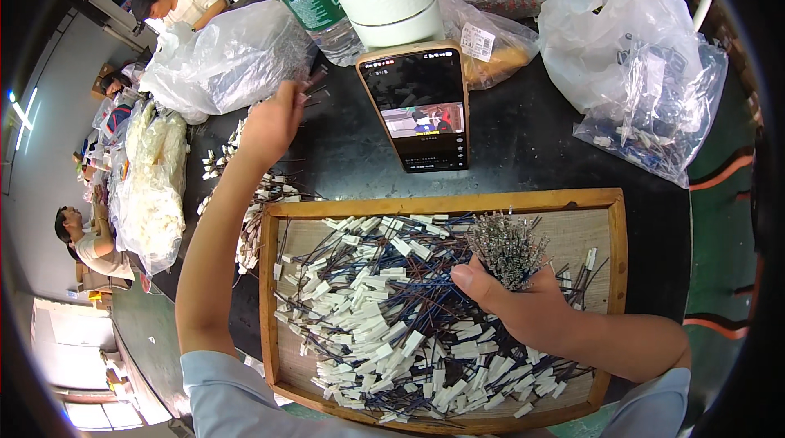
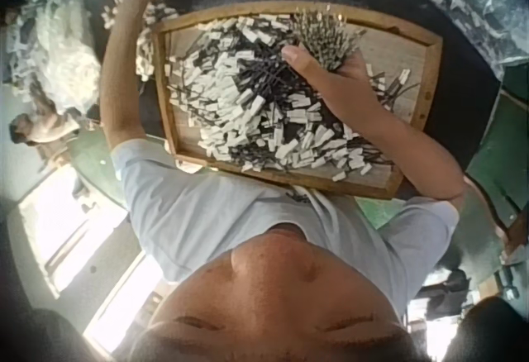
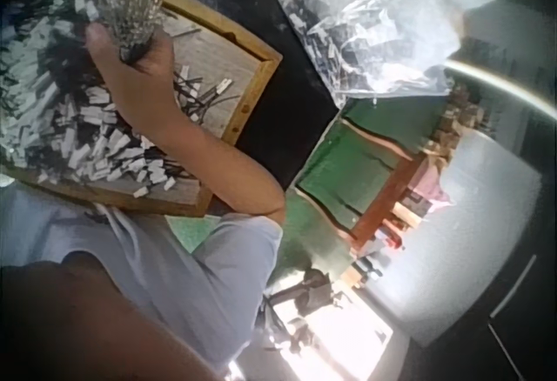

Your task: The person assembles small wire harnesses by hand, grouping color-coded wires and attaching connectors.

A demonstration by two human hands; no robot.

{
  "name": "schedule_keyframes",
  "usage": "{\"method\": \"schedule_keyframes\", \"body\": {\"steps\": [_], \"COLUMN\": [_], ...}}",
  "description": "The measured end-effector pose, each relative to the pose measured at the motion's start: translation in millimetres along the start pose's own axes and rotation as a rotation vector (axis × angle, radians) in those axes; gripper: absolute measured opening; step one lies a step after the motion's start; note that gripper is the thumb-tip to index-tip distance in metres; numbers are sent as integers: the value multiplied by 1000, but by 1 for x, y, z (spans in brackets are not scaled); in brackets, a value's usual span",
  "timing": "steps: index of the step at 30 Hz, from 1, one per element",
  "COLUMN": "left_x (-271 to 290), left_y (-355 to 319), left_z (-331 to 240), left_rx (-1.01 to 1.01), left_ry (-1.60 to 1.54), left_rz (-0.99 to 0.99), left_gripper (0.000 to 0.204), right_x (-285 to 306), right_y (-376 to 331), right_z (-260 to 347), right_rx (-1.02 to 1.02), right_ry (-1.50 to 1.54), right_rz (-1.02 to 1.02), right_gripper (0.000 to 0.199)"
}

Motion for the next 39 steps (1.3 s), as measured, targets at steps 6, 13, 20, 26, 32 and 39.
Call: {"method": "schedule_keyframes", "body": {"steps": [6, 13, 20, 26, 32, 39], "left_x": [1, 18, 54, 73, 107, 85], "left_y": [-22, -46, -81, -102, -107, -105], "left_z": [-5, -30, -57, -88, -139, -151], "left_rx": [290, 203, 272, 440, -4, 50], "left_ry": [-1985, -2406, -2571, -2500, -2609, -2549], "left_rz": [82, 93, -117, -258, -19, 222], "left_gripper": [22, 16, 13, 15, 25, 32], "right_x": [2, 1, 1, 7, 8, 4], "right_y": [-2, 2, -2, -2, -1, -1], "right_z": [2, -6, -7, -9, -13, -1], "right_rx": [-60, -39, -15, -15, -74, 38], "right_ry": [-26, 10, 0, -59, 44, -103], "right_rz": [-48, -45, -81, -132, -132, -57], "right_gripper": [25, 20, 13, 13, 14, 18]}}
Point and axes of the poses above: each hand's wrist, its own y-axis towards the middle knuckle, its own x-axis out of the back of the hand, z = x × y, the point moved 6 cm from there along y, towards the middle knuckle, and after that the axes turned 10 degrees about z, right-handed, at the moved point
